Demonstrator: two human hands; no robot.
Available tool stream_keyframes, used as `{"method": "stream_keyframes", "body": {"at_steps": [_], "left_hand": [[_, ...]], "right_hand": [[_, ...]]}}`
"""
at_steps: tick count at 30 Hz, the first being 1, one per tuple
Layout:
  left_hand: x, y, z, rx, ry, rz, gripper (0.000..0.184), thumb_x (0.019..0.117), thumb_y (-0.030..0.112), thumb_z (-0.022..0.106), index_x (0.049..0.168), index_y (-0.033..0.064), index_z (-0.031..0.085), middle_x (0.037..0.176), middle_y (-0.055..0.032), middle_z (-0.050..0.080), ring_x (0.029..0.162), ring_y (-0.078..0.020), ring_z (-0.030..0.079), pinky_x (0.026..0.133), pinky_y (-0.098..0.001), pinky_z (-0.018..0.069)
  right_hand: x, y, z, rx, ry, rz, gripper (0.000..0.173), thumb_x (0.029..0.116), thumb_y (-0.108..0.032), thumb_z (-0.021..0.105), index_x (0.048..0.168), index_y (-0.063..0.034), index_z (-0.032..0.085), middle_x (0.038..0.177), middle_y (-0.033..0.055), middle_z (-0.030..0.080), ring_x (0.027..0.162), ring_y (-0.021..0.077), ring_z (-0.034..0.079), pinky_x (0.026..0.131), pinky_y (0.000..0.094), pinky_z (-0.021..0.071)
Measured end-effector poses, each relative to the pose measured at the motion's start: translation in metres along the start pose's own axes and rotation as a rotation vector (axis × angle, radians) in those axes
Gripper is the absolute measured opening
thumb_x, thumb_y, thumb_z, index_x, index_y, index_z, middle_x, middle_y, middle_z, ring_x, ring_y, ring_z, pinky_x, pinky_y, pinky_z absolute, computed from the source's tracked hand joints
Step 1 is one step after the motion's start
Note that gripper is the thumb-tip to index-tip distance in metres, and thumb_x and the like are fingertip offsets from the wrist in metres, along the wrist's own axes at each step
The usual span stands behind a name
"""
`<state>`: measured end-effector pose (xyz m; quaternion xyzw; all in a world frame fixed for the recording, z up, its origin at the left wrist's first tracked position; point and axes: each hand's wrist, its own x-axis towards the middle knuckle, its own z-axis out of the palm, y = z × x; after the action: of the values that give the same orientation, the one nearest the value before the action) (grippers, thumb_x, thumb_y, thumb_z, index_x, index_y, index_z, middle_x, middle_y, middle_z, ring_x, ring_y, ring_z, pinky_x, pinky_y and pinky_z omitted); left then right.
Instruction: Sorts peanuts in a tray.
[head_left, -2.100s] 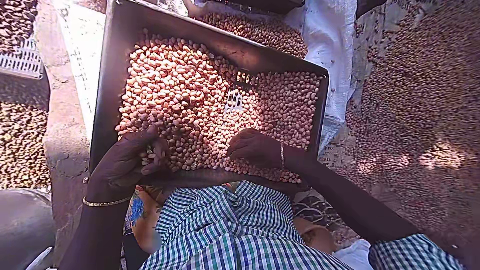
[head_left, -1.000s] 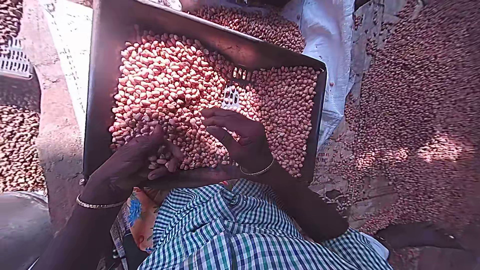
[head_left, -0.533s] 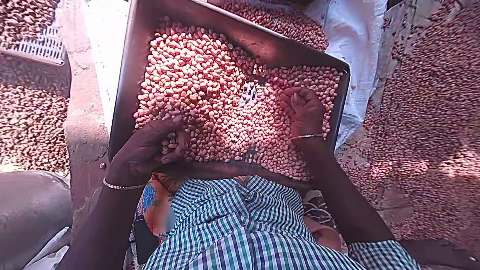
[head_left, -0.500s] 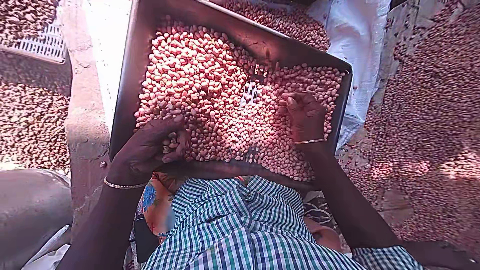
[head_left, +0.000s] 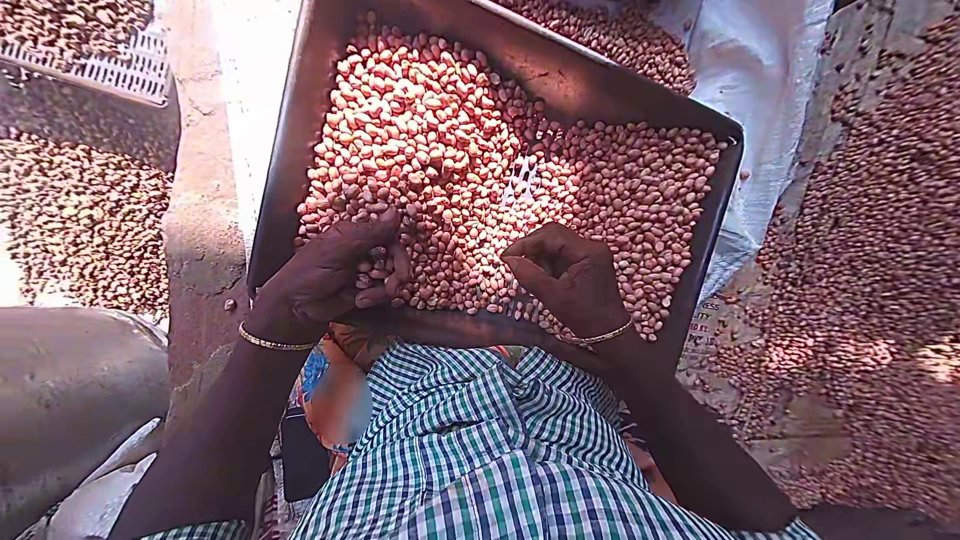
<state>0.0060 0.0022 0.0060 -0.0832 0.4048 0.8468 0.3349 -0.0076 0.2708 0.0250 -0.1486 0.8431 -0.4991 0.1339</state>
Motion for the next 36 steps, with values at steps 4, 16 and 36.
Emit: {"method": "stream_keyframes", "body": {"at_steps": [4,16,36], "left_hand": [[0.006,0.002,0.000,0.050,-0.110,-0.205,0.065,0.1123,0.037,0.019,0.082,0.0076,0.068,0.060,0.0023,0.064,0.045,0.0036,0.055,0.042,-0.0098,0.0454],[0.005,0.005,-0.006,-0.085,-0.152,-0.049,0.063,0.1119,0.031,0.020,0.074,0.0094,0.065,0.060,0.0023,0.061,0.045,0.0033,0.054,0.042,-0.0087,0.0450],[0.006,0.004,-0.007,-0.019,-0.146,0.007,0.063,0.1124,0.028,0.018,0.074,0.0096,0.064,0.061,0.0017,0.064,0.044,0.0029,0.055,0.042,-0.0090,0.0444]], "right_hand": [[0.009,-0.014,0.028,-0.092,-0.016,-0.171,0.016,0.0952,-0.010,0.067,0.104,0.0003,0.076,0.089,0.0095,0.064,0.066,0.0049,0.051,0.060,0.0150,0.0428],[0.002,0.018,0.026,-0.319,-0.166,0.028,0.009,0.0901,-0.006,0.068,0.084,-0.0001,0.070,0.072,0.0080,0.059,0.060,0.0165,0.055,0.055,0.0310,0.0445],[-0.002,0.037,0.032,-0.587,-0.275,-0.404,0.011,0.0854,-0.008,0.069,0.080,0.0009,0.074,0.076,0.0184,0.068,0.073,0.0353,0.069,0.063,0.0479,0.0520]]}}
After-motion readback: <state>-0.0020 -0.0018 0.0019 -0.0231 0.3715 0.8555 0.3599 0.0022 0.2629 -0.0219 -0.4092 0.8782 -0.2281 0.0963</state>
